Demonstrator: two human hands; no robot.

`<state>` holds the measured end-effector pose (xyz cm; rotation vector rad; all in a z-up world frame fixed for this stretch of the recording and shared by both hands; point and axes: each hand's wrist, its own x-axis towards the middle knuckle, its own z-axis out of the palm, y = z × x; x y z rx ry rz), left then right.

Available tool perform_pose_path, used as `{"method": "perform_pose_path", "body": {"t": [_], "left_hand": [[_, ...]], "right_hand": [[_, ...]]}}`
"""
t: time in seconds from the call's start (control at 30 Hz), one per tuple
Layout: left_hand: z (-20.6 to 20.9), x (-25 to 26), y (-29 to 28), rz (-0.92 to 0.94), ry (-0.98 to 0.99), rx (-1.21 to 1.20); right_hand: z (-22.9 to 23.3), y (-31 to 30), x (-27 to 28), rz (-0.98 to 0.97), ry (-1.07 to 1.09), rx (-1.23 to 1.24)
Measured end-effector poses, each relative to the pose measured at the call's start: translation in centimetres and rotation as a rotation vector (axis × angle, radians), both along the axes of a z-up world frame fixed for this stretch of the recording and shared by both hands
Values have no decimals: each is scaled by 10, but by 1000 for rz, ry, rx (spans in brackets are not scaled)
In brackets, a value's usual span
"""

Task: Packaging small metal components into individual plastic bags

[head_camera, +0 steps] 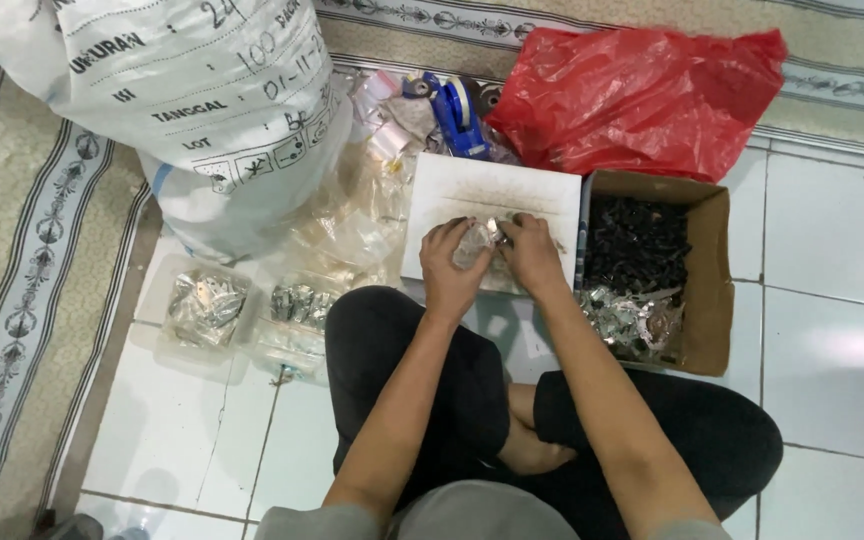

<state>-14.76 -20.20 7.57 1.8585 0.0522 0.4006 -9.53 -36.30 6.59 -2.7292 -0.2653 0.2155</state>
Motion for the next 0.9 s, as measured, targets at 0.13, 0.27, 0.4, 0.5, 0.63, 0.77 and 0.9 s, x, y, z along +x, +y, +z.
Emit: {"method": "perform_pose_path", "body": {"t": [0.13,0.27,0.4,0.5,0.63,0.77,0.9], "left_hand": [[6,2,-3,-33,-1,-6],[1,3,-2,-50,4,4],[-4,2,-3,-65,17,5],[-7,3,-3,-69,-5,35],[-1,1,-3,-78,-1,39],[1,0,-3,-91,38,69],[-2,2,-4,-108,39,102]], "right_hand": [[-28,-17,12,24,-54,55],[-33,-20,19,2,-58,119],[-59,-33,30,-87,-104,229],[-58,-39,33,-155,-134,298],[-48,-50,34,-268,-48,417],[5,-51,27,-318,-5,829],[89,-28,4,-278,68,966]]}}
